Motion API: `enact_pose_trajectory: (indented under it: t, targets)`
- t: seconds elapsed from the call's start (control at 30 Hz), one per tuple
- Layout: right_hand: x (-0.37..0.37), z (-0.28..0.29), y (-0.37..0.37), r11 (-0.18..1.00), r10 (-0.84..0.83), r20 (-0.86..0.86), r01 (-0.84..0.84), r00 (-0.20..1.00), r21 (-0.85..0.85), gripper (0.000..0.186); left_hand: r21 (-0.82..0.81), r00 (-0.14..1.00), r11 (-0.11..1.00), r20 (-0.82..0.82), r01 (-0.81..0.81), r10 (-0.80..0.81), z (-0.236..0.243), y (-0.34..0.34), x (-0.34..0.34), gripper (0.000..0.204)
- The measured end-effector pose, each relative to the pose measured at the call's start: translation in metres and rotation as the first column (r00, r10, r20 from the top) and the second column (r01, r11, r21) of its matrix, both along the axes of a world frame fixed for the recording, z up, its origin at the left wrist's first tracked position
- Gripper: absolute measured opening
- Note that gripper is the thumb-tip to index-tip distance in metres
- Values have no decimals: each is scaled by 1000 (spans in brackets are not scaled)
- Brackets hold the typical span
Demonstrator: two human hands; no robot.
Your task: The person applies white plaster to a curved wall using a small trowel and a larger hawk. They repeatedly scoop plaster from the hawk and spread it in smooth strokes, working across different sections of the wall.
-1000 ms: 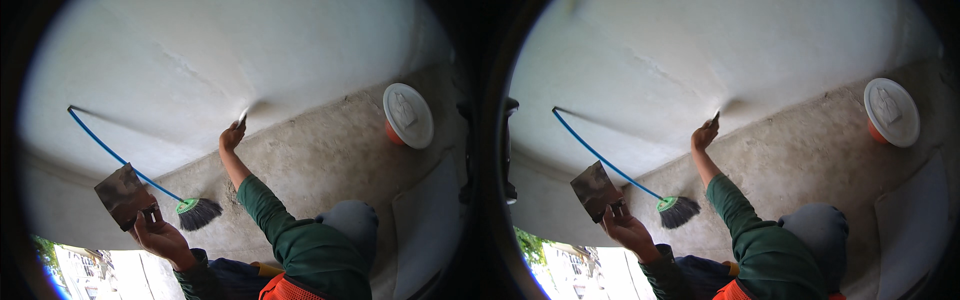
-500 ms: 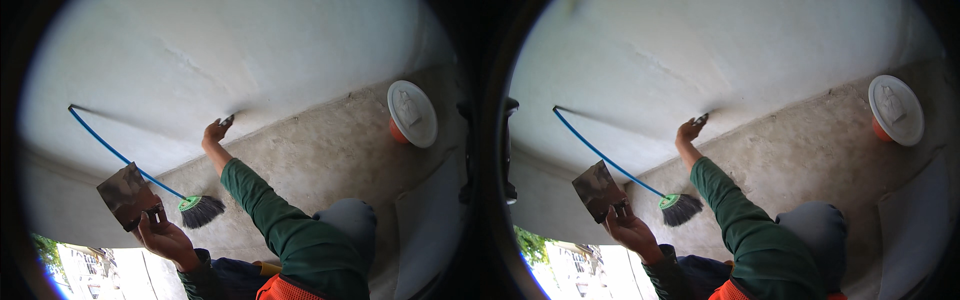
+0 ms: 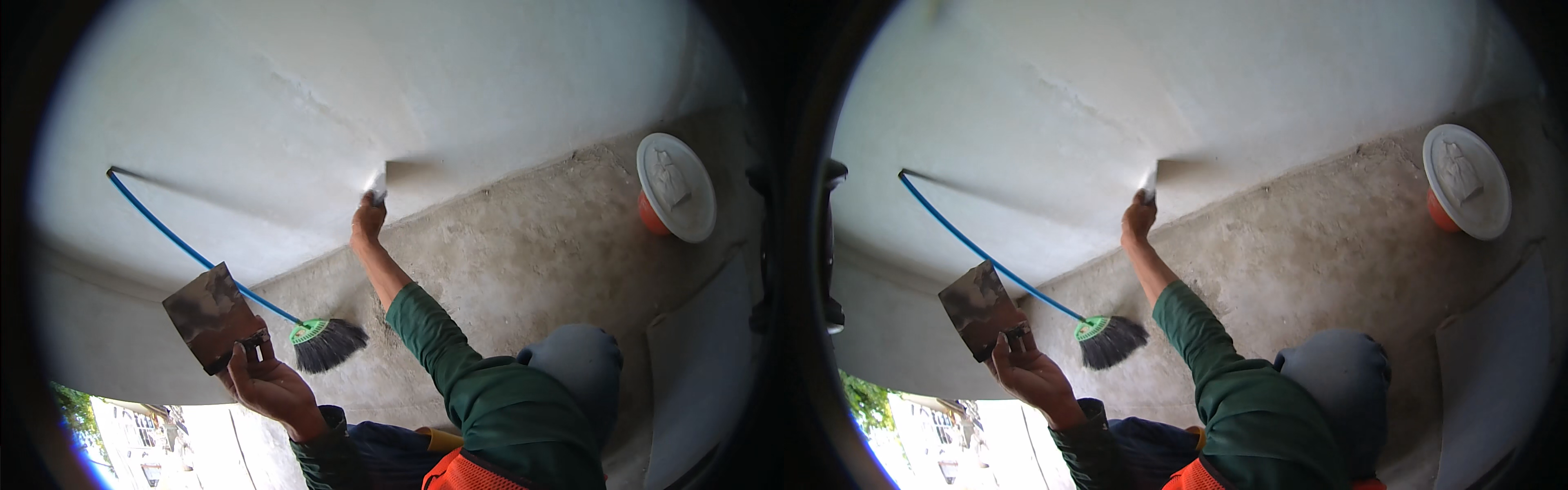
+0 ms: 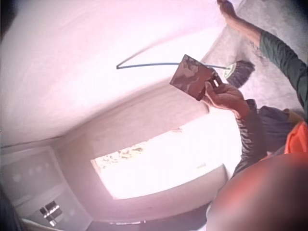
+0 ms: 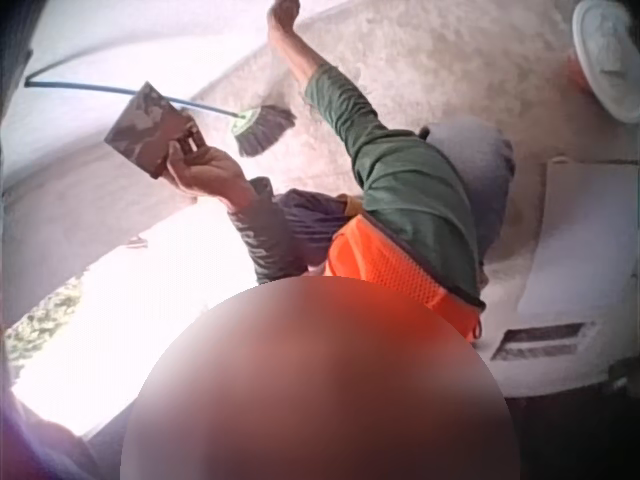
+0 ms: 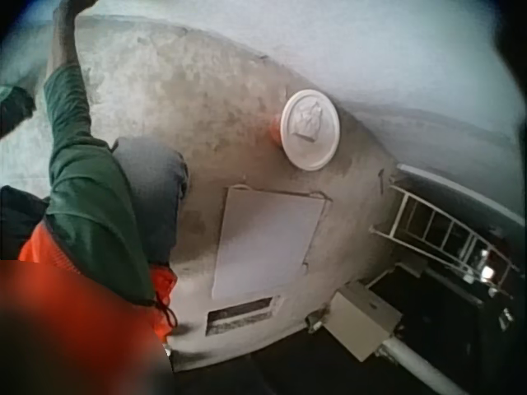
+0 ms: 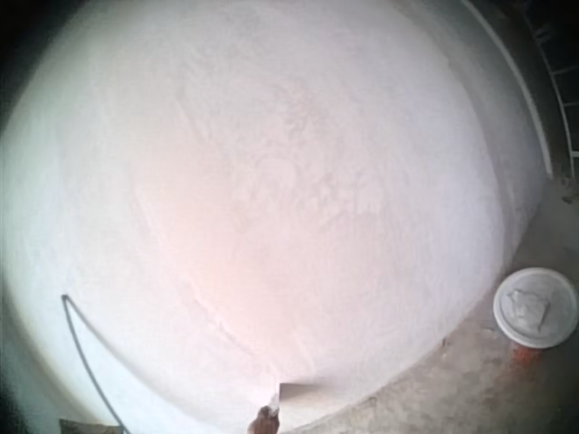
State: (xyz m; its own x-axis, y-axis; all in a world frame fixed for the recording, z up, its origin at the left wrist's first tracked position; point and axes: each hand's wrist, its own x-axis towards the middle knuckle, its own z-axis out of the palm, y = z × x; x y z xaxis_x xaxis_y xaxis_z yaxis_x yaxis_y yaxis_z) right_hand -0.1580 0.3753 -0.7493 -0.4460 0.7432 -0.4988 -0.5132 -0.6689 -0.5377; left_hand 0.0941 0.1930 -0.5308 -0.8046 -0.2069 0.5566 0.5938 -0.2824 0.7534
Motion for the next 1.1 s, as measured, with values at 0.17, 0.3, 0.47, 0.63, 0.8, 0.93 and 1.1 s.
enact_pose_trajectory:
  t: [0.17, 0.3, 0.47, 0.63, 0.8, 0.93, 1.1]
  targets:
    - [19, 6, -23, 986, -20, 109, 2, 994, 168, 46, -12, 1000, 1000, 13, 22, -22, -1, -4, -2, 23]
    - [33, -24, -5, 933, -308, 244, 242, 919, 266, 53, -18, 999, 999, 11, 45, -45, 0, -1, 2, 21]
    - [24, -4, 41, 847, -473, 463, 243, 750, 472, 55, -5, 1000, 1000, 16, 13, -13, 3, -1, 7, 19]
    - [-18, 79, 31, 881, -389, 585, 103, 712, 462, 81, 19, 999, 1000, 42, 20, -21, 2, 5, 8, 18]
    - [9, 58, -15, 774, -334, 379, 22, 863, 632, 62, -26, 996, 995, 8, 94, -93, 4, 13, 12, 18]
    - [29, 7, 45, 951, -304, 180, 309, 936, 0, 51, -35, 1000, 999, 18, 19, -18, 6, 11, 10, 18]
    - [23, 22, 76, 943, -328, 149, 333, 933, -9, 51, -8, 1000, 1000, 5, -13, 13, 5, 11, 6, 18]
